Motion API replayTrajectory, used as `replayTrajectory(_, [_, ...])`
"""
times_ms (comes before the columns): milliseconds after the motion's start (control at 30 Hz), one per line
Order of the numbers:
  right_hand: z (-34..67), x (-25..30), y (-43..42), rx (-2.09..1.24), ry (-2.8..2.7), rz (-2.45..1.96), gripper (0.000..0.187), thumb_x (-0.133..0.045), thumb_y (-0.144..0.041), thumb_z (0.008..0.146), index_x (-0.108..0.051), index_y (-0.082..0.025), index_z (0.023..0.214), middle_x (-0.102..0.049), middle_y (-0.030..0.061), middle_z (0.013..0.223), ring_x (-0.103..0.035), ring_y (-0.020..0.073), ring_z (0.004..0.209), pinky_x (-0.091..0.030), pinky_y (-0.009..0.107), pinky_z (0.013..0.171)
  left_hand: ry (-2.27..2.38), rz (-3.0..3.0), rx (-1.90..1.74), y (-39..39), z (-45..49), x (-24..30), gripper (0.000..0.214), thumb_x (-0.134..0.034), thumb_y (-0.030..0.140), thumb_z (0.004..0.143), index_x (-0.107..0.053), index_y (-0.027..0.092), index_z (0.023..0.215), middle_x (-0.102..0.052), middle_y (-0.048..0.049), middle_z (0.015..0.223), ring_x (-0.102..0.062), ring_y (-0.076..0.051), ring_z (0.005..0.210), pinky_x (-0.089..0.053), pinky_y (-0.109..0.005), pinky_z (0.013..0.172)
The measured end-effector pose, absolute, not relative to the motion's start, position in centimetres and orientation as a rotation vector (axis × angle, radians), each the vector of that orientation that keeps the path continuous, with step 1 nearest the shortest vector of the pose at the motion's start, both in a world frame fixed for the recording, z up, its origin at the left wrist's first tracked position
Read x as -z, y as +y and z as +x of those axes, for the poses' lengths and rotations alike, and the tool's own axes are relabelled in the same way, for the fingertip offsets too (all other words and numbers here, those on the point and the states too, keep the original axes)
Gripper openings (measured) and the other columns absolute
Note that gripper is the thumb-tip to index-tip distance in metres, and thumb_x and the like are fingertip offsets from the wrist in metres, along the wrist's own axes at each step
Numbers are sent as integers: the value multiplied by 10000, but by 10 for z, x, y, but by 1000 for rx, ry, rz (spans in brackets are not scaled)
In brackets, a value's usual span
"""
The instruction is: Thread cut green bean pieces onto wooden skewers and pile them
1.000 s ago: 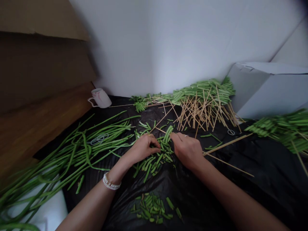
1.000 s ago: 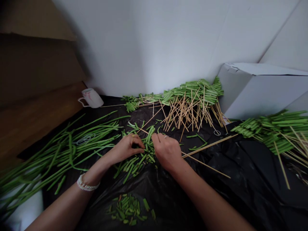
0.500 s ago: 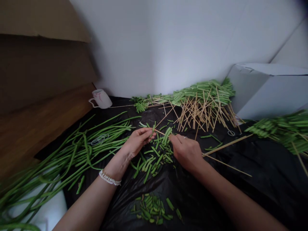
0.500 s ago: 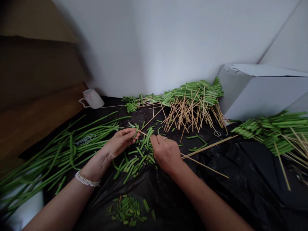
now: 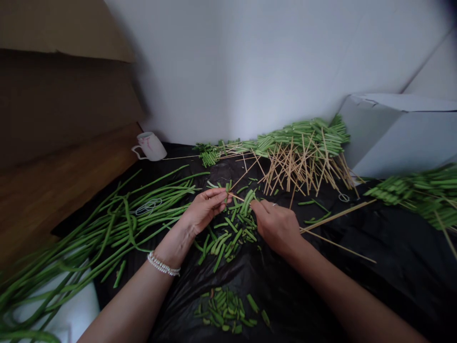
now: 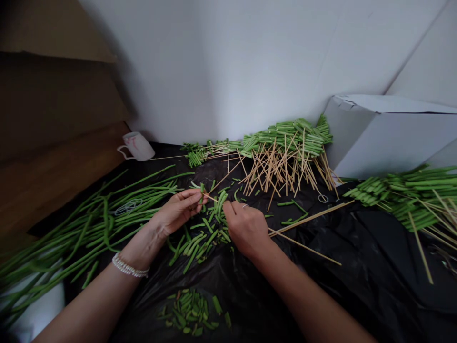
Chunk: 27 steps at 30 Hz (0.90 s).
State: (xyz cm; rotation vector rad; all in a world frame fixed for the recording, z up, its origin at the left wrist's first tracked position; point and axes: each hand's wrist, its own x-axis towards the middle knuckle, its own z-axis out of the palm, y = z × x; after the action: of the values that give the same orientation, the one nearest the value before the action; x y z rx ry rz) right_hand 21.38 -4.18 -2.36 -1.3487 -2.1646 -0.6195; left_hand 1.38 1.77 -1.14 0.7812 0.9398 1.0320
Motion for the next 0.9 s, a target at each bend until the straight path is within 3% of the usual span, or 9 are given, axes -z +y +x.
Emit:
replayTrajectory(267, [213, 23, -41, 619, -2164, -1378, 186, -467, -91, 840, -623, -187, 869, -572, -8, 673, -452, 131, 574, -220, 283, 540, 937, 836, -1009, 19, 13, 14, 218, -807, 233, 674, -736, 134, 855, -737, -73, 869, -673, -117, 779, -510, -163, 645])
replayTrajectory(900, [210, 23, -45, 480, -2199, -1450, 192, -458, -78, 835, -610, -196, 827, -604, -4, 703, -482, 116, 587, -224, 279, 555, 963, 776, -1030, 17, 15, 13, 225, -842, 158, 601, -739, 114, 795, -716, -52, 767, -639, -89, 675, -494, -153, 594])
